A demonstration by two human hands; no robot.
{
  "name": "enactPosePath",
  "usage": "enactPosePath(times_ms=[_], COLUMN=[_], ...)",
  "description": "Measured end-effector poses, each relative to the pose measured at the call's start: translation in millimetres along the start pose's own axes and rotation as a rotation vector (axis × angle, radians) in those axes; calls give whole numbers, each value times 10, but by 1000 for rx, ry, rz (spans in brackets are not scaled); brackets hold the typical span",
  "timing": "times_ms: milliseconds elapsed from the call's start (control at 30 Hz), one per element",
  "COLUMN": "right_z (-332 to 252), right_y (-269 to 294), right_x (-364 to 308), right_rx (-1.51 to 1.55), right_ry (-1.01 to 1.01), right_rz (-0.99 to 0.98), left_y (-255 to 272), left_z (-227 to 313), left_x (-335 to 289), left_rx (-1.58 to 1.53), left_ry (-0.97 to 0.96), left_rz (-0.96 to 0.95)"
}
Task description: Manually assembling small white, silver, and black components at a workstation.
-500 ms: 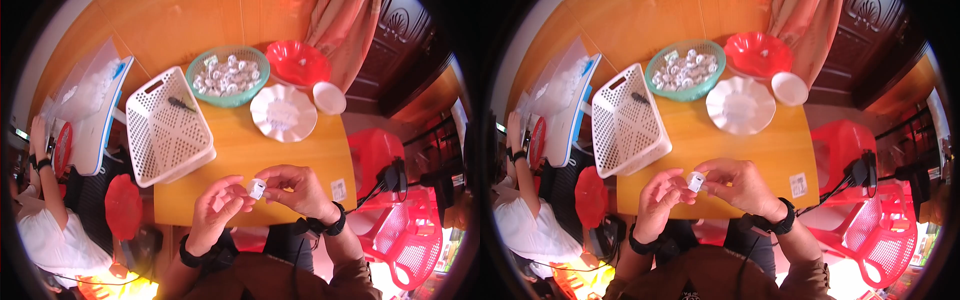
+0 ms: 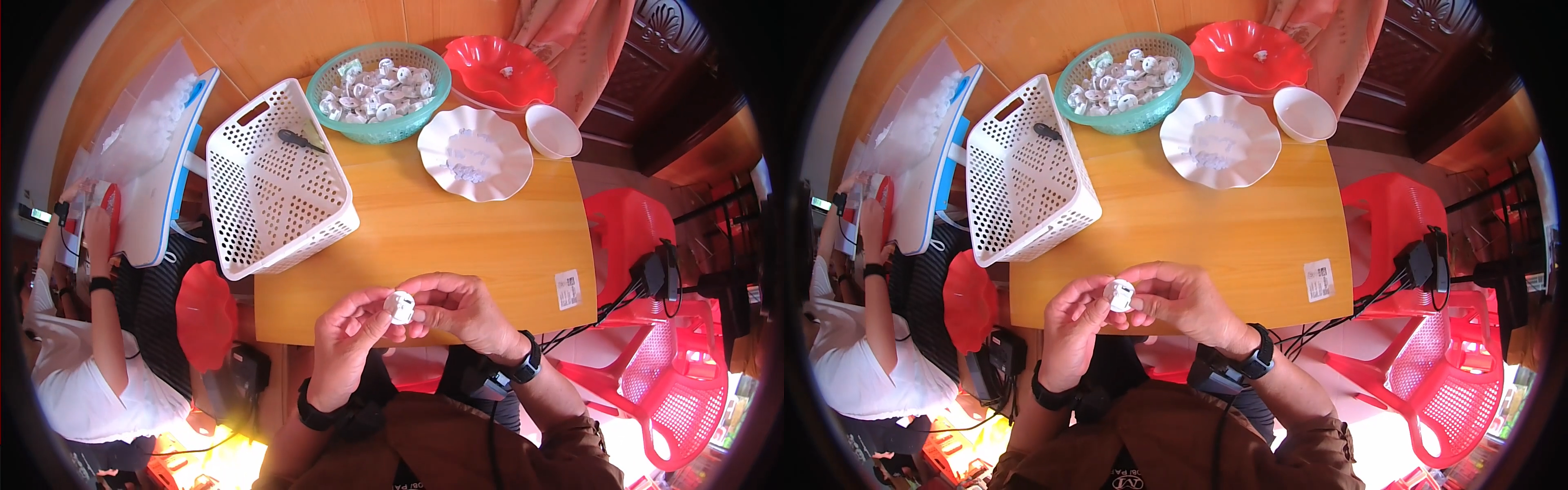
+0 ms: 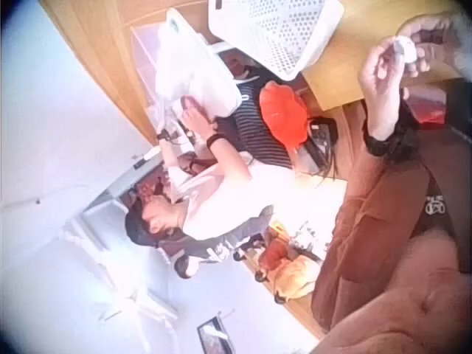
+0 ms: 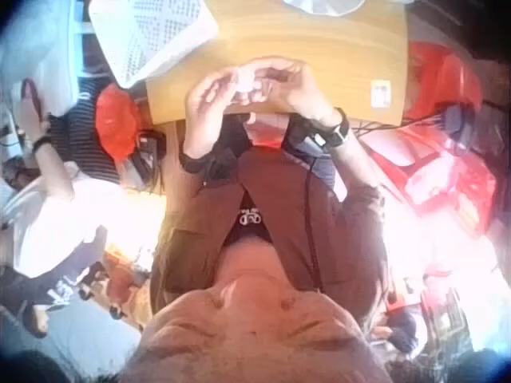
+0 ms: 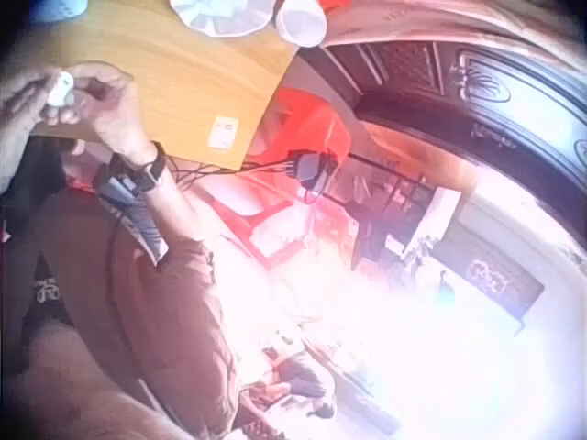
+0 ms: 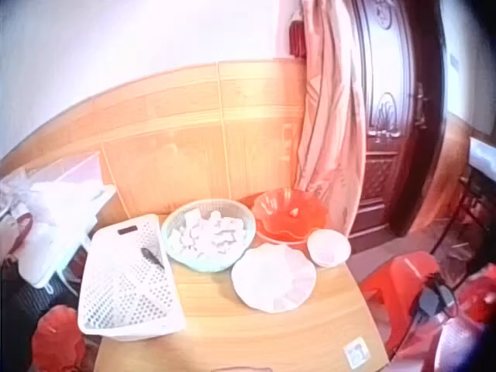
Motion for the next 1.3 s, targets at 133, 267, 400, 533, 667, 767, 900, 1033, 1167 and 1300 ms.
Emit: enactPosePath(times_ms=[133,267,400,533,667,767,900,1033,1167,1300], right_z=[-44,-84,-217,-311,-361,-385,-284,-158,-118,-17], right_y=[32,86,124,126,112,119,167,291,348,453], right_x=[22,60,54,57,8,-26,10,57,98,168], right_rx=[-20,-203,-419,-490,-550,-558,-537,-515,-484,-132], right_ry=[92,159,322,449,522,539,456,309,181,134], right_rz=[88,220,272,307,344,374,369,360,340,314], left_y=[14,20,41,51,55,76,-9,8,-28,-136], left_z=[-47,-11,66,89,50,29,-9,-215,-329,-393], left_x=[80,145,155,177,183,183,193,248,286,355], left_rx=[30,45,113,98,94,119,71,53,-25,-116], left_ry=[-2,-54,-168,-200,-185,-201,-124,-12,113,200], left_rz=[39,60,108,82,80,71,68,22,10,-2])
Point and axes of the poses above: each hand's wrist, its own x-axis towards the middle knuckle, its own y-axis out of the back of the hand, z = x × y, the point moved 8 cm from there along x, towards the middle knuckle, and after that the axes turned 13 degrees about z, right-handed, at the moved point
